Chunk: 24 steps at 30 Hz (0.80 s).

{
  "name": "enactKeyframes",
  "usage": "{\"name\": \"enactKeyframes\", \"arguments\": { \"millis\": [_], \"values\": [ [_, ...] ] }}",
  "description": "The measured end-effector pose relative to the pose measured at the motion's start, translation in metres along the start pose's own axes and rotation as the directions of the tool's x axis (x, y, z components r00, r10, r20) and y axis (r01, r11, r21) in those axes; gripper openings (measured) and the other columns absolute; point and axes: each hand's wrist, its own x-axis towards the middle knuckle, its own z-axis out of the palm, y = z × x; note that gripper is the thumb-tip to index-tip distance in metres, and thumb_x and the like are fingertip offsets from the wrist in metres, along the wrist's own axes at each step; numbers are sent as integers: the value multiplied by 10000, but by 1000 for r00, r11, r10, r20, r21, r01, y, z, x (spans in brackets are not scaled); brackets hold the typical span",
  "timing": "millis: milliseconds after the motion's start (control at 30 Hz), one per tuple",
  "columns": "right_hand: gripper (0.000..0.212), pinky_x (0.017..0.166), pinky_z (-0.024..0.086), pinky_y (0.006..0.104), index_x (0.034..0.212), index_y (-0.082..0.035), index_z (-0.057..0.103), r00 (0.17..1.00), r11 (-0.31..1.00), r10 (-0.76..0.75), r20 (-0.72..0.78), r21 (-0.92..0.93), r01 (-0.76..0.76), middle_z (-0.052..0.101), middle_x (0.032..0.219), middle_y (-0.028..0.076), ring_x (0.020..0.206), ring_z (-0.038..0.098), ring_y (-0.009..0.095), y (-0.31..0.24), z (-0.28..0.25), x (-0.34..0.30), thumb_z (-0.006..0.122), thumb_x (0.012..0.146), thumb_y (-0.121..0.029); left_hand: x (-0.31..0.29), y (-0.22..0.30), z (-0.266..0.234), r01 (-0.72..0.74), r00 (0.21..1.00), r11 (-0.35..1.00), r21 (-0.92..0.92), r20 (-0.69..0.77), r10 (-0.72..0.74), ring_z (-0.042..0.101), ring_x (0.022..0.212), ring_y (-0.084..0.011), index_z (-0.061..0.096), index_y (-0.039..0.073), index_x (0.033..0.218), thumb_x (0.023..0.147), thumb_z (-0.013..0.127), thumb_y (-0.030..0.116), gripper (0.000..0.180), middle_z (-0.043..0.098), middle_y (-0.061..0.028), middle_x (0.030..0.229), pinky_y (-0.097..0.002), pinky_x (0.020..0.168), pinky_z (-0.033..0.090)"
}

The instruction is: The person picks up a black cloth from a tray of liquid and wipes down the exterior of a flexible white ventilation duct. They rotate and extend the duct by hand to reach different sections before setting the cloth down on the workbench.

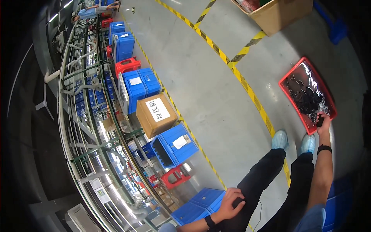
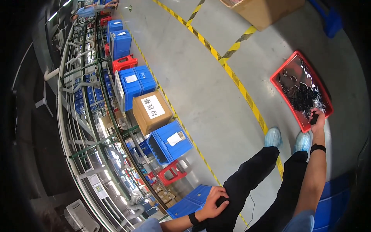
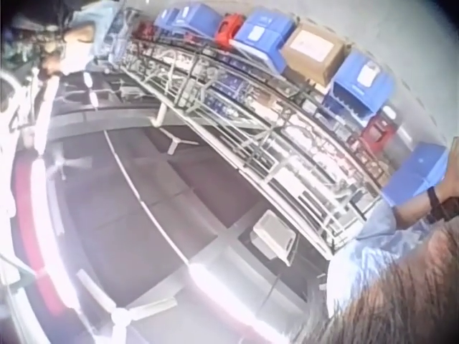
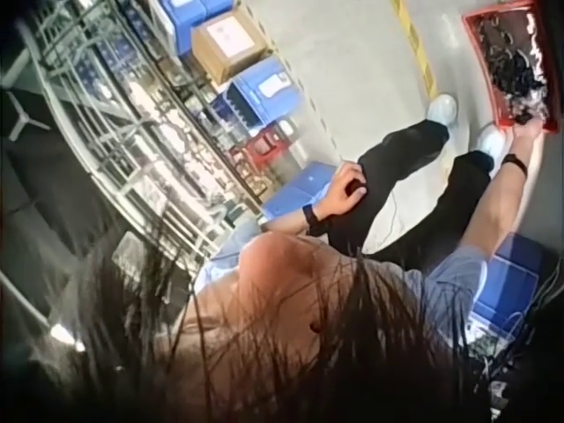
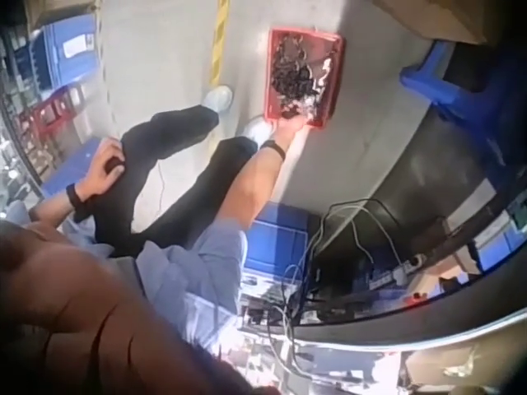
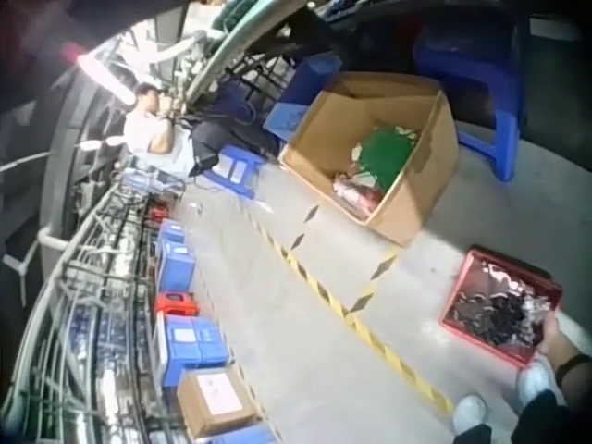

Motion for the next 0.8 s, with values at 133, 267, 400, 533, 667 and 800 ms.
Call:
{"name": "enactKeyframes", "arguments": {
  "millis": [133,267,400,533,667,800],
  "values": [
    [254,562,466,313,929,-128,668,962,997,61,-266,-33,-72,658,846,37,719,595,134,13,84,-17,611,976,-371,-4,-9,-17,20,999,998,59,-39,-18,576,1060,-349,640,44,1020,837,752,86,219,601,-144,1104,-419,953,453],
    [364,440,400,323,760,-165,626,918,979,-81,-388,-204,0,554,634,-9,470,500,160,15,47,20,598,1001,-436,-4,-13,-17,3,1000,1000,23,-28,-2,575,1058,-350,640,43,1018,838,746,80,212,599,-144,1104,-419,950,453],
    [383,447,399,322,725,-191,574,820,941,-247,-516,-329,76,541,644,-23,488,498,147,35,60,32,614,998,-457,-7,-17,-18,18,999,1000,12,-28,-18,563,1068,-348,639,46,1025,846,739,88,210,592,-141,1120,-428,968,436],
    [362,513,447,338,753,-178,557,820,909,-296,-490,-409,83,555,671,9,545,535,169,47,60,39,621,1002,-432,-8,-17,-19,35,999,999,5,-29,-34,558,1069,-347,639,47,1027,849,736,88,207,589,-141,1125,-432,973,431],
    [279,636,503,342,966,-120,656,969,969,-17,-245,-242,-44,634,778,36,663,612,192,16,-11,60,640,993,-398,-7,-16,-14,22,1000,999,-34,-1,-22,560,1061,-349,638,44,1023,842,733,73,206,589,-143,1119,-430,964,439],
    [271,679,518,328,1162,-116,648,971,974,218,-96,-43,-223,647,806,38,758,634,202,22,75,-4,681,959,-293,-19,-9,-16,88,996,996,7,-4,-88,563,1057,-352,633,39,1022,833,730,53,213,589,-147,1117,-428,957,445]
  ]
}}
